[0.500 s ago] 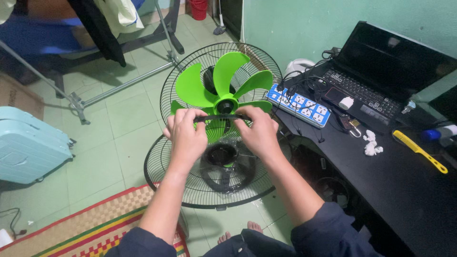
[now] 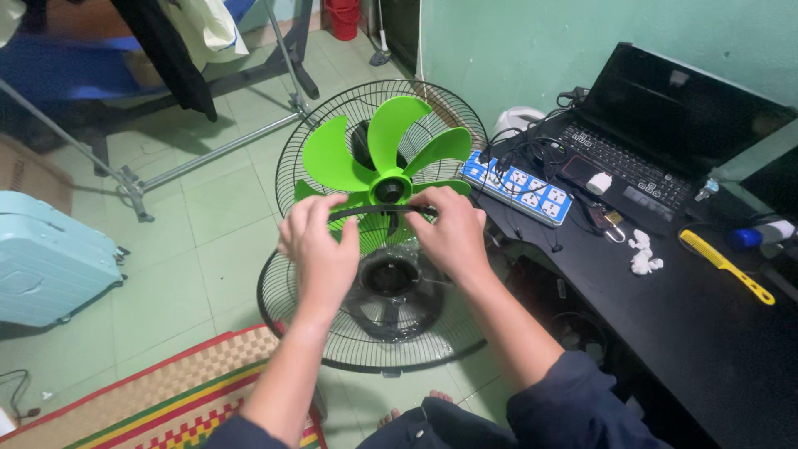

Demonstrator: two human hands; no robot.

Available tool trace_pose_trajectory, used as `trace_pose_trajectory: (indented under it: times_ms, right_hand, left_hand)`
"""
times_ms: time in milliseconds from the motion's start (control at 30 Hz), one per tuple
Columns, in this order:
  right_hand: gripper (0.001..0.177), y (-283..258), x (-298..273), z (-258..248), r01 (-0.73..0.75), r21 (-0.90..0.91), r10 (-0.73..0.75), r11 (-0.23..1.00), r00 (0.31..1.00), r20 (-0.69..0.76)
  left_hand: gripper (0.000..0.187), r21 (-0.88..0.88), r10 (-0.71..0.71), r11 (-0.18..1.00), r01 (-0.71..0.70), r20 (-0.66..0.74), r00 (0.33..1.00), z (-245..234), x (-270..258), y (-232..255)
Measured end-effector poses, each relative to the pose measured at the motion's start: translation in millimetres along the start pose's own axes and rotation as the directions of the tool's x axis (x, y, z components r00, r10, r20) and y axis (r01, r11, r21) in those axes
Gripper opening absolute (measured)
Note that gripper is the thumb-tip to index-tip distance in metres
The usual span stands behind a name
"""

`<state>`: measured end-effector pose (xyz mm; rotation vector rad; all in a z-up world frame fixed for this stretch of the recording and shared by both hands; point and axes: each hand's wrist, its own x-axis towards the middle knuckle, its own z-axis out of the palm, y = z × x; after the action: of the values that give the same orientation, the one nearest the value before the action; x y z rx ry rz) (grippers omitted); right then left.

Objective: The person assembles a standing fan by attaching the front protective cage to the fan head. They repeatedly align and press the cage onto the mounting points, adjusting its position to secure it.

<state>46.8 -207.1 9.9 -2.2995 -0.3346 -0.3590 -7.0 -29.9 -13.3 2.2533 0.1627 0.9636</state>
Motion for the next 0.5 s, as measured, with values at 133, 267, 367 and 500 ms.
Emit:
trace_pose_trajectory:
  times_ms: [133,267,367,500]
  right_hand:
    - [0.018,-5.3,-3.0,-6.6,0.062,-0.094,-0.061,0.994,0.998,0.013]
    - [0.020,-10.3,-11.7,0.8,0.170,-0.154,-0.161,0.973,0.985,0.070]
    - [0.021,-13.8,-14.8,3.4,0.134,-0.182,-0.105,0.974,0.982,0.159]
    - [0.022,-15.5,-14.9,4.2,0.079,-0.240,-0.019,0.967,0.970,0.244]
  left_hand:
    - [0.010,-0.462,-0.260,0.839,0.286,0.121,0.958,5.6,-43.5,16.0]
    - [0.026,-0.545,-0.423,0.246,0.802,0.684,0.594,36.8,-87.5,51.5]
    - [0.037,-0.561,-0.244,0.478,0.676,0.654,0.716,46.4,-103.9,70.2]
    - [0.047,-0.649,-0.221,0.235,0.724,0.690,0.689,44.7,-104.9,73.8]
